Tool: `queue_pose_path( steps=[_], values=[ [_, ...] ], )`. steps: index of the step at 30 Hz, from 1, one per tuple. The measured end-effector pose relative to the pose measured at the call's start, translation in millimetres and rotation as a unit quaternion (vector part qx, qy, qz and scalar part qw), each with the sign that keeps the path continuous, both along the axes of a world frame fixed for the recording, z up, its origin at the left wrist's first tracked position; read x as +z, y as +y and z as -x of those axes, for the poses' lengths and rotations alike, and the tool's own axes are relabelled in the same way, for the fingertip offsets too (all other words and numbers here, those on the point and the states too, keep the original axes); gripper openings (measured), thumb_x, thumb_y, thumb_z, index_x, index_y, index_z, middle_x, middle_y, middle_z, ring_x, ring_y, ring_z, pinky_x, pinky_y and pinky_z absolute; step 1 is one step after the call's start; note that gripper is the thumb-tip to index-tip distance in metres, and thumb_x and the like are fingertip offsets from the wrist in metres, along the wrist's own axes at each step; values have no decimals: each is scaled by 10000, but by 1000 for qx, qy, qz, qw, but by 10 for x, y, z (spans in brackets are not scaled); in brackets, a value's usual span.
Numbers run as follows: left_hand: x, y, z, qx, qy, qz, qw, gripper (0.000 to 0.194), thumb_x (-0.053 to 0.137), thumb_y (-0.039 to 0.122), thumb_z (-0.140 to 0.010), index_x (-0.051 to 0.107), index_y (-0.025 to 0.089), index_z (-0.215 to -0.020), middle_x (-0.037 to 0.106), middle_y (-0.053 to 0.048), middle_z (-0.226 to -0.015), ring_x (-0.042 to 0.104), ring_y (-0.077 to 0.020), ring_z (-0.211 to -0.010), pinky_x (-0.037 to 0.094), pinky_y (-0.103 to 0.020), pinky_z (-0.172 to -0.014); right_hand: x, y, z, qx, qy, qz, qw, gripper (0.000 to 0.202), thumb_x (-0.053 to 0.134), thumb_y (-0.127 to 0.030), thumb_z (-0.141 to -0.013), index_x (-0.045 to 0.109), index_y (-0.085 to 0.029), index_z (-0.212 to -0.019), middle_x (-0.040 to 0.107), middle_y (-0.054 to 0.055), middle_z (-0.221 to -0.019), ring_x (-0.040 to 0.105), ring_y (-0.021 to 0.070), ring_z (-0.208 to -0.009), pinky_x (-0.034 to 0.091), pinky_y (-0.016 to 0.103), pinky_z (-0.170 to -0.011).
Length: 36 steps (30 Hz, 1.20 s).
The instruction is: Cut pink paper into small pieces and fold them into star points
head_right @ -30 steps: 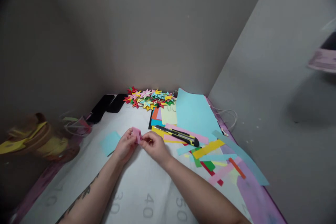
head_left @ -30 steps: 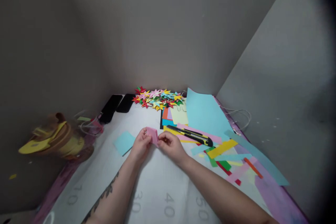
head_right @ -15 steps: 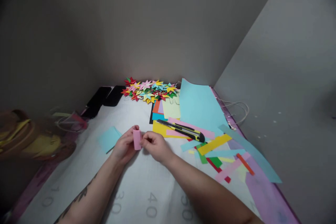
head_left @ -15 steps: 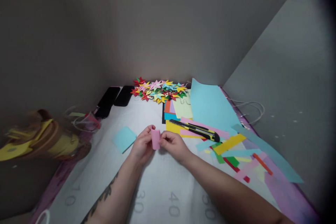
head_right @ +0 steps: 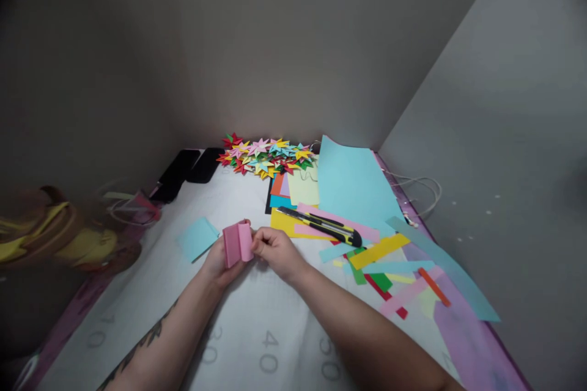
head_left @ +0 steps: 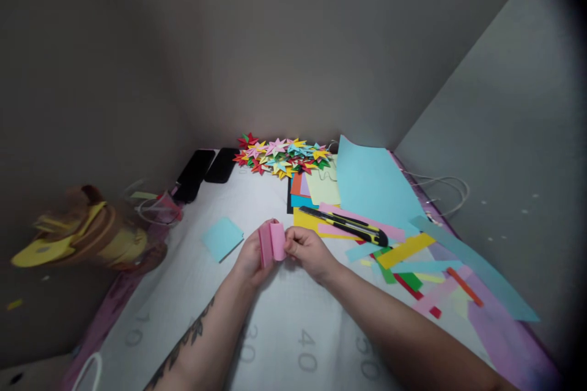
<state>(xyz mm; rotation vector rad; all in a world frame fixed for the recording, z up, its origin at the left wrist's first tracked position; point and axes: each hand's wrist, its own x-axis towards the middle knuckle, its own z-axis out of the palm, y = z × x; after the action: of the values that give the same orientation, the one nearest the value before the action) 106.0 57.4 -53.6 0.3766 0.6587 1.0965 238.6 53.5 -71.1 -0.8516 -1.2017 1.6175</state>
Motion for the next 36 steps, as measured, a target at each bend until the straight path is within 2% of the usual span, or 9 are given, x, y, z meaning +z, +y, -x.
queue_pose_path(
  steps=[3,6,10,13,17,20,29,32,36],
  values=[
    [-1,-2,-6,6,5,-5,1000,225,772,188,-623,596,138,-754,595,16,-629,557,-105,-560,469,-214,-546,9,-13,-8,-11,-22,-17,1000,422,664,-546,-749,475,-190,-623,405,-65,-514,333,81,-464,272,217,-461],
    [-32,-2,3,20,17,-8,1000,223,761,162,-637,590,137,-777,580,27,-638,541,-83,-563,441,-185,-548,27,-59,-13,-74,-83,-106,988,312,609,-433,-824,498,-191,-661,467,-34,-597,418,104,-541,348,232,-518],
    [-54,-16,14,7,44,-35,998,260,722,119,-683,555,173,-874,585,33,-688,547,-80,-582,413,-171,-547,65,-139,0,-190,-152,-281,929,15,534,-212,-861,549,-214,-857,566,13,-808,534,142,-712,440,274,-648],
    [-29,-29,6,33,63,-51,996,303,719,127,-685,526,191,-910,591,38,-685,542,-78,-566,409,-165,-536,120,-172,7,-176,-192,-373,891,135,472,-154,-879,582,-228,-905,588,44,-882,562,176,-845,465,329,-751],
    [7,-44,-21,57,84,-63,993,327,727,161,-681,504,198,-918,607,34,-671,539,-84,-546,409,-169,-526,181,-190,10,-175,-226,-373,883,121,537,-279,-876,603,-217,-956,570,54,-854,543,199,-846,472,350,-744],
    [11,-52,-39,70,92,-79,990,313,726,194,-700,496,203,-912,597,45,-656,530,-80,-539,414,-173,-534,178,-198,25,-184,-229,-362,885,159,597,-355,-844,592,-208,-905,559,50,-832,529,203,-829,469,348,-727],
    [56,-60,-43,84,111,-89,986,340,761,304,-699,476,209,-858,560,63,-628,502,-78,-516,395,-181,-512,172,-201,41,-179,-236,-351,888,136,622,-318,-823,579,-213,-900,549,39,-817,518,194,-808,460,332,-712],
    [51,-61,-18,80,123,-102,984,310,737,327,-732,474,211,-851,545,65,-626,481,-76,-507,381,-181,-502,171,-216,51,-172,-240,-366,883,165,627,-357,-828,574,-225,-911,556,42,-822,531,204,-832,468,346,-735],
    [18,-40,42,92,167,-144,971,262,716,341,-761,506,205,-838,529,55,-663,461,-76,-542,380,-181,-532,235,-179,-82,-169,-218,-435,857,306,567,-512,-848,544,-220,-940,575,96,-983,551,236,-936,474,388,-800]
  ],
)
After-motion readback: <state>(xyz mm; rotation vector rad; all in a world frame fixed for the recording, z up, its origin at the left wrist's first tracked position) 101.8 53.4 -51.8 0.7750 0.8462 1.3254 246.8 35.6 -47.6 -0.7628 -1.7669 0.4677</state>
